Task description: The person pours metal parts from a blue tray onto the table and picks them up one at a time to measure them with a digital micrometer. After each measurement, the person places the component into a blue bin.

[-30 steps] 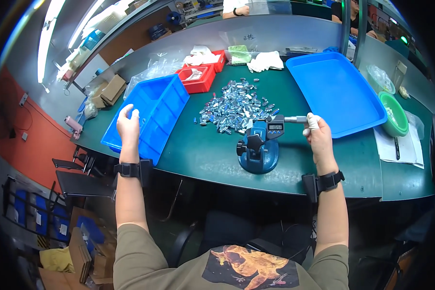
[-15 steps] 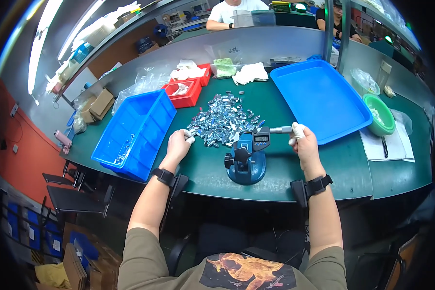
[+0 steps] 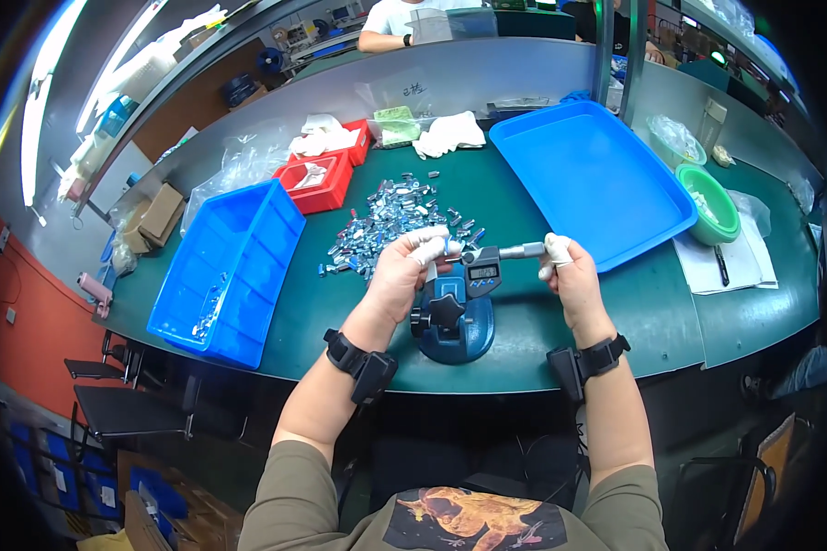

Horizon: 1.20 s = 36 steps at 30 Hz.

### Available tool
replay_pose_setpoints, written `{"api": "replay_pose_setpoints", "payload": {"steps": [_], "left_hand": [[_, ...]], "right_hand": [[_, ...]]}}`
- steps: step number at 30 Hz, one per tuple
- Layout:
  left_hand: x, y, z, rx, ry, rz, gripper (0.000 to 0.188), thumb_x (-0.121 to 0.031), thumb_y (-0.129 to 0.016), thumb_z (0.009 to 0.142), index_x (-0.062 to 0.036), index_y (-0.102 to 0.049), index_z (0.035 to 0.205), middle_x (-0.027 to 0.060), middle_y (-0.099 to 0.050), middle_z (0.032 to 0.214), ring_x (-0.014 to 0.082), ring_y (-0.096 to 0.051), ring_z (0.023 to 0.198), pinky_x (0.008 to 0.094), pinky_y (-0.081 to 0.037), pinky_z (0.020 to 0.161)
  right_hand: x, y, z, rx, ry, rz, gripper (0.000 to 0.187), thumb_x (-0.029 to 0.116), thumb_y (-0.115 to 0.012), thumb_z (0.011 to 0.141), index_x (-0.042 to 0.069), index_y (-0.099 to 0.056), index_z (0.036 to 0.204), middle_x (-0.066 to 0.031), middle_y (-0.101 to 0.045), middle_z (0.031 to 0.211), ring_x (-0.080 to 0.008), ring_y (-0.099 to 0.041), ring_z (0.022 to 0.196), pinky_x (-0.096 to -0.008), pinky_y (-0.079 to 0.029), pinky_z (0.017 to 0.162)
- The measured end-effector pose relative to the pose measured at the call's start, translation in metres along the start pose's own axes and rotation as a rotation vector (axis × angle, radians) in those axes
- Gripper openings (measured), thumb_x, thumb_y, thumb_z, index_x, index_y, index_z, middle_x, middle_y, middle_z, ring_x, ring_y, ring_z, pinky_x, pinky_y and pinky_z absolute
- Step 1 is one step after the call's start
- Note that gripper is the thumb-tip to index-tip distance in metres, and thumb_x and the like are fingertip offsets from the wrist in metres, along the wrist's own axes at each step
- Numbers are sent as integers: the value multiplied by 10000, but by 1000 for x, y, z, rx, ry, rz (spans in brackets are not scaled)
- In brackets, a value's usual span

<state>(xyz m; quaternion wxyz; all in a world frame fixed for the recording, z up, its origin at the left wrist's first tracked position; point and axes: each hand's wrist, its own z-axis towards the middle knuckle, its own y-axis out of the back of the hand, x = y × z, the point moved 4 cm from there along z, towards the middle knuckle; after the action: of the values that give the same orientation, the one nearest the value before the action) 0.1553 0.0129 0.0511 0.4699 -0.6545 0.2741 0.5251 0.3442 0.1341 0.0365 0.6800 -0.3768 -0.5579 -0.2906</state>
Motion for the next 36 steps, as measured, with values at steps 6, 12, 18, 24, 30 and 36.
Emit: {"api": "replay_pose_setpoints", "payload": {"steps": [6, 12, 18, 24, 30, 36], "left_hand": [[9, 8, -4, 34, 92, -98, 220, -119, -550, 811, -17, -542, 1006, 101, -605, 879, 188, -609, 800, 286, -514, 674], [12, 7, -7, 20, 108, -179, 220, -128, -540, 819, -11, -542, 1005, 101, -606, 875, 194, -609, 810, 285, -516, 664], [14, 6, -7, 31, 104, -219, 225, -131, -529, 826, -8, -537, 1014, 104, -605, 879, 195, -608, 809, 288, -517, 665], [11, 3, -8, 46, 77, -249, 207, -122, -542, 817, -11, -552, 992, 95, -603, 851, 181, -613, 762, 250, -505, 629], [13, 4, -7, 37, 32, -154, 232, -133, -530, 827, -9, -533, 1023, 111, -602, 881, 196, -607, 794, 293, -526, 624], [1, 25, -10, -64, -244, -19, 227, -131, -537, 824, -3, -535, 1012, 112, -604, 876, 192, -606, 756, 298, -501, 683]], "right_hand": [[6, -3, -1, -24, -8, -29, 270, 311, -487, 863, 98, -509, 699, 30, -472, 541, -21, -365, 442, -156, -259, 396], [2, -2, -2, -52, -59, 1, 310, 355, -494, 855, 105, -484, 671, 28, -461, 530, -35, -366, 424, -165, -253, 382], [0, 0, -2, -80, -127, -30, 353, 412, -503, 836, 108, -473, 659, 31, -448, 527, -39, -360, 397, -174, -239, 357], [3, 0, -2, -107, -123, 18, 344, 405, -502, 839, 106, -485, 669, 44, -433, 531, -32, -370, 406, -171, -240, 354], [4, 1, 0, -13, -13, 37, 295, 320, -521, 849, 80, -507, 680, 44, -442, 562, -29, -372, 465, -170, -271, 407], [3, -3, -2, 49, -1, 51, 252, 257, -519, 856, 76, -508, 681, 38, -452, 583, -29, -388, 499, -167, -286, 452]]}}
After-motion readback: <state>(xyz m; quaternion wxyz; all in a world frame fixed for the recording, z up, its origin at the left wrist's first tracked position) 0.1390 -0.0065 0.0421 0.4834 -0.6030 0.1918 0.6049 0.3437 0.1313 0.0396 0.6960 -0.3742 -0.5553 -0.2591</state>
